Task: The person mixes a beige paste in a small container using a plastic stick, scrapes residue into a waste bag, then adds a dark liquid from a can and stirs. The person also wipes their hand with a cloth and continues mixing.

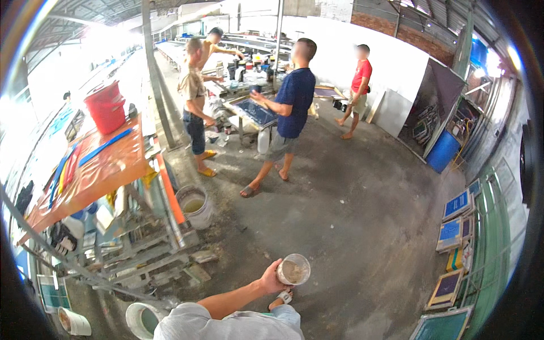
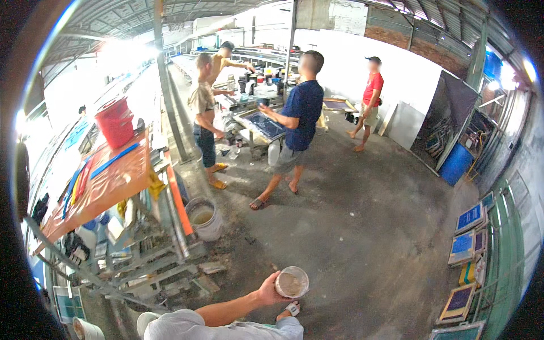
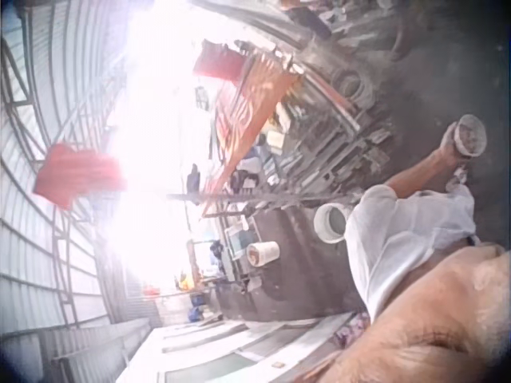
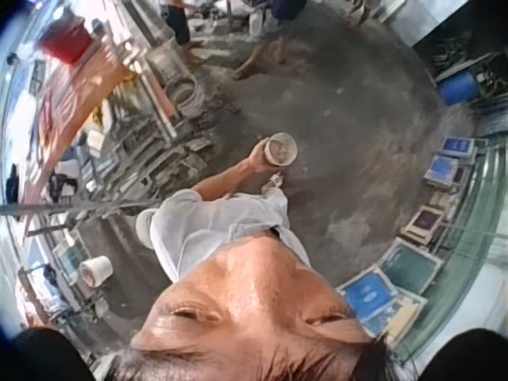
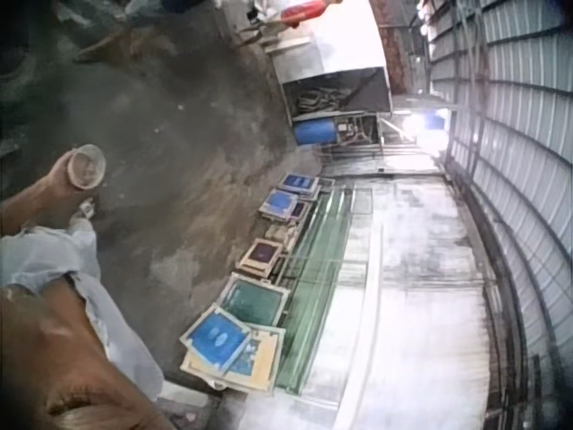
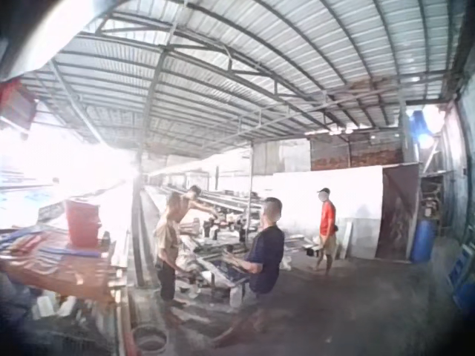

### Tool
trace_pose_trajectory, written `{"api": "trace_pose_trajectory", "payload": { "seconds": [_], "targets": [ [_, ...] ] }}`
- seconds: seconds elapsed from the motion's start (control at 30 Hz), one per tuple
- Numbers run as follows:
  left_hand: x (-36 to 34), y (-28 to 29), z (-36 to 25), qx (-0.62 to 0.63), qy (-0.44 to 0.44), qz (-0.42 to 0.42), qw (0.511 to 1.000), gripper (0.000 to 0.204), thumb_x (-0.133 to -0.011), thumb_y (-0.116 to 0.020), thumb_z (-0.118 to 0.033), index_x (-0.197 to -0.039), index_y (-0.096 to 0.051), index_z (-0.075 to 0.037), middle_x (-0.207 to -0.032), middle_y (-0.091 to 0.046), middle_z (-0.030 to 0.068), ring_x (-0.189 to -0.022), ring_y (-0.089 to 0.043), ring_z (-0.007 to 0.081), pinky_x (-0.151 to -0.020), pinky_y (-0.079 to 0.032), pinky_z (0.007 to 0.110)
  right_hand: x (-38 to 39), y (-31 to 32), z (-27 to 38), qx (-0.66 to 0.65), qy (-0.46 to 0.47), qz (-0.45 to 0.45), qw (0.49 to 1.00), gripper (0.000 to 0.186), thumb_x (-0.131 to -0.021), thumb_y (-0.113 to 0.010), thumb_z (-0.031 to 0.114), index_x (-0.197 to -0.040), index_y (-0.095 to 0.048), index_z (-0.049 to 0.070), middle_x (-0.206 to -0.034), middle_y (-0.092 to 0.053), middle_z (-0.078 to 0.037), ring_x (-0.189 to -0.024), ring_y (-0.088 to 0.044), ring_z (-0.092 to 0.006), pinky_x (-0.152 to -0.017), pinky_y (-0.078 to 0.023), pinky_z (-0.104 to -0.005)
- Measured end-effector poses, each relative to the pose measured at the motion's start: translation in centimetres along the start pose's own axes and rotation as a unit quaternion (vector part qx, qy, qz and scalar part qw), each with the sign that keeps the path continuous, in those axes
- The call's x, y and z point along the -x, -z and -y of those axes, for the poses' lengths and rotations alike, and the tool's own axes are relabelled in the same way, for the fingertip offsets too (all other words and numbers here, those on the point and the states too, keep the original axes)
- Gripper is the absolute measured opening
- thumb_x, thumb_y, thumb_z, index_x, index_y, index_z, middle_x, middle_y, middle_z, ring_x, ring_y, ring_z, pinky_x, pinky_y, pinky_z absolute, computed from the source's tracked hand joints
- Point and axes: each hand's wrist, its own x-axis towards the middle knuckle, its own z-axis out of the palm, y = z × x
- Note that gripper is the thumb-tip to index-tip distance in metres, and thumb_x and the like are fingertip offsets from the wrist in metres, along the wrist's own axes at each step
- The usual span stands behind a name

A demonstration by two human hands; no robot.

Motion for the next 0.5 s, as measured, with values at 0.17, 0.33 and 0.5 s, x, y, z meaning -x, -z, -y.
{"api": "trace_pose_trajectory", "payload": {
  "seconds": [0.17,0.33,0.5],
  "targets": [
    [-10.0,-5.3,-5.4,-0.037,-0.020,-0.046,0.998,0.064,-0.101,-0.032,-0.061,-0.148,-0.046,-0.020,-0.152,-0.047,0.0098,-0.137,-0.046,0.0340,-0.107,-0.039,0.058,-19.3,13.9,12.0,-0.122,0.021,-0.085,0.989,0.024,-0.092,-0.065,0.025,-0.080,-0.067,0.005,-0.071,-0.068,-0.008,-0.066,-0.068,-0.0248,-0.060,-0.054,-0.0444],
    [-19.0,-9.8,-11.0,-0.014,-0.091,-0.022,0.995,0.067,-0.100,-0.032,-0.061,-0.149,-0.045,-0.018,-0.151,-0.048,0.0108,-0.137,-0.047,0.0353,-0.106,-0.039,0.060,-26.3,25.7,40.2,-0.072,0.221,-0.070,0.970,0.026,-0.095,-0.061,0.024,-0.079,-0.064,0.003,-0.065,-0.063,-0.008,-0.051,-0.057,-0.0164,-0.048,-0.043,-0.0346],
    [-32.6,-12.6,-17.1,-0.008,-0.125,-0.077,0.989,0.068,-0.100,-0.029,-0.063,-0.151,-0.043,-0.019,-0.154,-0.045,0.0111,-0.138,-0.045,0.0364,-0.108,-0.036,0.060,-33.4,29.9,59.3,-0.107,0.277,-0.069,0.952,0.026,-0.097,-0.061,0.024,-0.092,-0.069,-0.001,-0.082,-0.070,-0.008,-0.071,-0.064,-0.0169,-0.063,-0.050,-0.0321]
  ]
}}
